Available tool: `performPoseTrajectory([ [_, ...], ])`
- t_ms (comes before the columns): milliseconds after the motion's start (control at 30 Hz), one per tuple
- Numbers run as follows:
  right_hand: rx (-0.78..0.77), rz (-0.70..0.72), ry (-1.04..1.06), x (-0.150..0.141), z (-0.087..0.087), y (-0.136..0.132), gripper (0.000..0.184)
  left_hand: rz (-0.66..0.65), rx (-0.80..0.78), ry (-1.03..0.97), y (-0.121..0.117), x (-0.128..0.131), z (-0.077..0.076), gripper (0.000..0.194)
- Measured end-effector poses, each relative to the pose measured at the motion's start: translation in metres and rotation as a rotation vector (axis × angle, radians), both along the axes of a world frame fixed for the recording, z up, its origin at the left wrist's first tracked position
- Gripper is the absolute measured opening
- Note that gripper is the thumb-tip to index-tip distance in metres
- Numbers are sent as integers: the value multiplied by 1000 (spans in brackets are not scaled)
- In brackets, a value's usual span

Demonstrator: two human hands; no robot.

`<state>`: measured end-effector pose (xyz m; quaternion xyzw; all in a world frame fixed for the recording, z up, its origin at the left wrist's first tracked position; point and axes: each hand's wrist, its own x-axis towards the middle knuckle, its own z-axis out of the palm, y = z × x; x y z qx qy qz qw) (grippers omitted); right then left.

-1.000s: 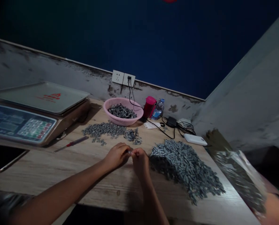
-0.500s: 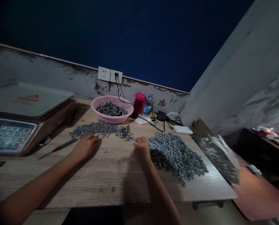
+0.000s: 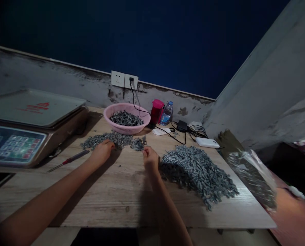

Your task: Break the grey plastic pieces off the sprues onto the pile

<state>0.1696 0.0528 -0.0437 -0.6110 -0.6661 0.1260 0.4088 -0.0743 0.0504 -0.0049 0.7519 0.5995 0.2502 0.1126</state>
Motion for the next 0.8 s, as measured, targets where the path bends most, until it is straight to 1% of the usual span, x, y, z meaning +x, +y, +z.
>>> performPoseTrajectory([
  [67, 15, 3, 67, -2, -5, -1, 16, 42, -16, -142, 1, 6, 3, 18],
  [133, 28, 15, 169, -5, -4, -3, 16, 88, -60, -379, 1, 13, 7, 14],
  [167, 24, 30, 265, -7, -2, -4, 15, 108, -91, -507, 1, 17, 9, 12],
  [233, -14, 72, 537, -11, 7, -9, 14, 137, -204, -872, -1, 28, 16, 8],
  [300, -85, 120, 798, -15, 20, -15, 15, 119, -306, -1128, -6, 41, 24, 9],
  [367, -168, 188, 1002, -18, 32, -23, 18, 102, -450, -1560, -11, 55, 29, 10],
  [400, -208, 235, 1094, -20, 38, -26, 19, 99, -501, -1710, -15, 62, 31, 12],
  [433, -246, 290, 1171, -22, 42, -30, 20, 101, -529, -1803, -18, 67, 32, 13],
  [467, -275, 341, 1227, -24, 46, -33, 20, 102, -544, -1834, -21, 71, 32, 13],
  [533, -314, 406, 1282, -27, 52, -38, 21, 92, -542, -1811, -26, 75, 30, 12],
  [667, -339, 424, 1294, -31, 57, -43, 20, 6, -500, -1698, -32, 76, 21, 13],
  [733, -346, 446, 1280, -32, 58, -44, 20, -40, -472, -1625, -33, 76, 19, 16],
  [800, -357, 476, 1245, -32, 57, -45, 18, -58, -449, -1558, -34, 77, 17, 17],
])
